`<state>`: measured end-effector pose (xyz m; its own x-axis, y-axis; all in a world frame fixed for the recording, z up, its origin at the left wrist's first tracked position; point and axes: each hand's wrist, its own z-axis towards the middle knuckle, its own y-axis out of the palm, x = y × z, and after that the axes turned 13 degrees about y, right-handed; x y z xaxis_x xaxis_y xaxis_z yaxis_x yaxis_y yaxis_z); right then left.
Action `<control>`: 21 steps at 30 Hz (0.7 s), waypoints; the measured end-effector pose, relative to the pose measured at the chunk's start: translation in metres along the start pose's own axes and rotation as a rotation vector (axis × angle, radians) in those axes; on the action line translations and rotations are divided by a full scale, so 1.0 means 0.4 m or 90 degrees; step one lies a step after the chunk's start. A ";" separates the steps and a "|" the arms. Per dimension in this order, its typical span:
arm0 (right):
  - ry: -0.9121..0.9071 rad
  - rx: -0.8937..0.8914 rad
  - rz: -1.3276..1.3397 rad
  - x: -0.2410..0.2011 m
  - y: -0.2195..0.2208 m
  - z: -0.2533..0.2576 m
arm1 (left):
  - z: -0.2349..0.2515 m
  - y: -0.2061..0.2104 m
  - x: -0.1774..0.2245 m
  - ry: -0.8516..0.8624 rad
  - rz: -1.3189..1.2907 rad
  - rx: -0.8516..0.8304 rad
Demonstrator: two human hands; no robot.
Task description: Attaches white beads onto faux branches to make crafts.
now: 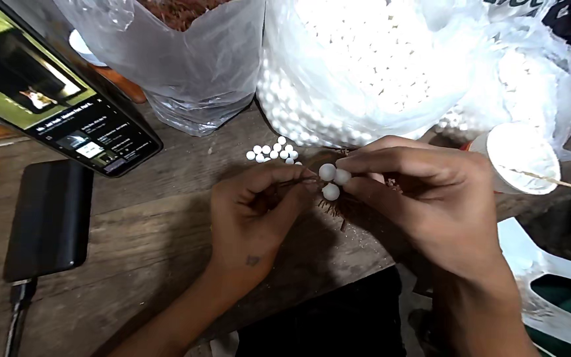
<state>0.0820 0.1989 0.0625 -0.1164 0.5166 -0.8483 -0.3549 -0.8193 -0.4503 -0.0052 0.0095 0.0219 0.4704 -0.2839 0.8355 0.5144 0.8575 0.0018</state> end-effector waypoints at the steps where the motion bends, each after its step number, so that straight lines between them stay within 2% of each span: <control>1: -0.001 0.001 0.004 0.001 0.001 0.000 | 0.000 0.000 0.000 0.000 -0.003 0.002; 10: 0.011 0.038 0.053 0.000 0.028 0.007 | -0.001 0.009 -0.006 0.013 0.006 0.048; 15: -0.007 0.023 0.033 -0.010 0.033 0.017 | 0.003 0.005 -0.004 0.001 0.001 0.073; 21: -0.020 0.038 0.010 -0.014 0.036 0.021 | 0.002 0.002 -0.008 0.032 -0.018 0.061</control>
<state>0.0696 0.1862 0.0629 -0.1519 0.5118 -0.8456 -0.4073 -0.8119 -0.4182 -0.0066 0.0115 0.0197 0.4938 -0.3278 0.8054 0.4581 0.8853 0.0795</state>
